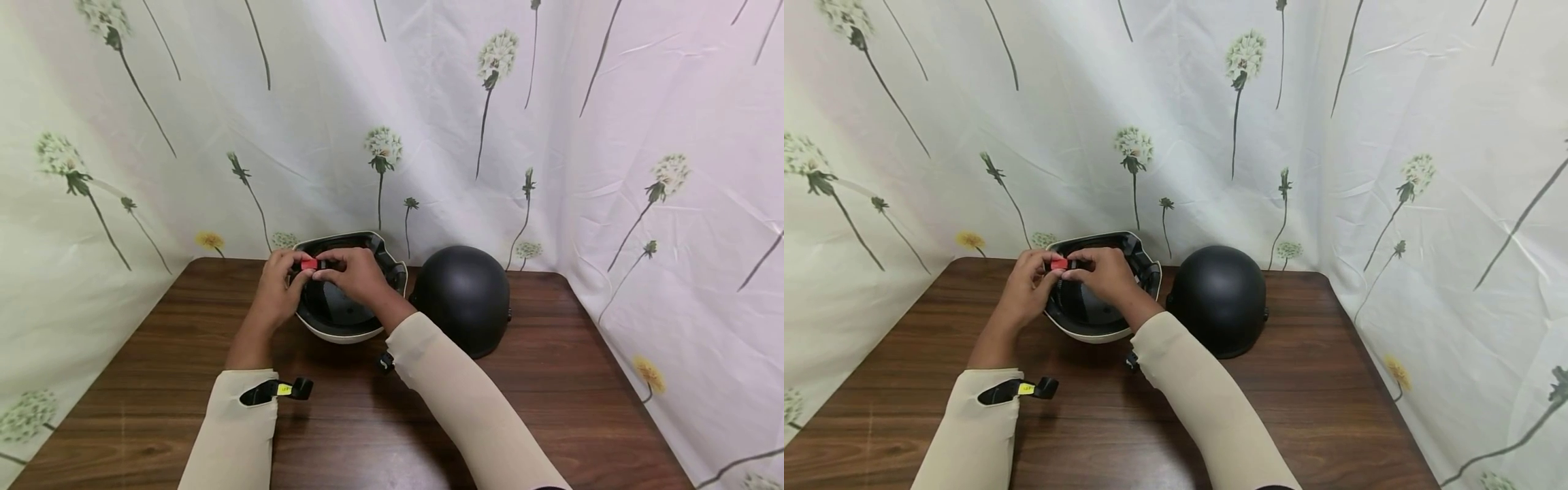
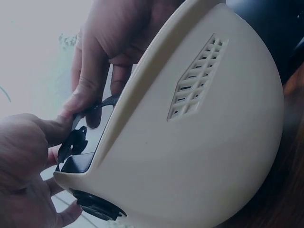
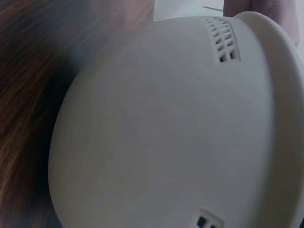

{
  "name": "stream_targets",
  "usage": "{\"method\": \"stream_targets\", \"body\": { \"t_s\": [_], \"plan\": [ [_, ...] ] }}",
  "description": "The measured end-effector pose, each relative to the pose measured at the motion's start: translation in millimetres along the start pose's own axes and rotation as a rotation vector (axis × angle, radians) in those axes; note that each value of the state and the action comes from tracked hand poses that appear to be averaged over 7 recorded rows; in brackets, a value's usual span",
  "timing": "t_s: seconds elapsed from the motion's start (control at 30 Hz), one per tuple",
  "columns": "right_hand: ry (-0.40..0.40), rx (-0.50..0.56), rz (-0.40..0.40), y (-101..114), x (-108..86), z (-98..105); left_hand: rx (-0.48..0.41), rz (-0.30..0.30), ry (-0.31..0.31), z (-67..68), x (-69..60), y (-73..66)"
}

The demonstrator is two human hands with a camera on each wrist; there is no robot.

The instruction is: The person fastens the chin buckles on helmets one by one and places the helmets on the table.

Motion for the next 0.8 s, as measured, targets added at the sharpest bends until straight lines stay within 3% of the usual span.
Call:
{"method": "stream_targets", "body": {
  "t_s": [0.8],
  "plan": [
    [0.024, 0.012, -0.023, -13.6, -4.5, 1.0, 0.031, 0.061, 0.017, 3.3, -2.5, 4.7]
  ]
}}
Point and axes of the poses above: each hand's wrist, its own x-axis towards the middle knuckle, its own z-axis out of the back of the hand, y = z × x, the point moved 9 cm from there along x, towards the middle knuckle, and after that the axes turned 14 degrees about y, right-handed, at the moved point
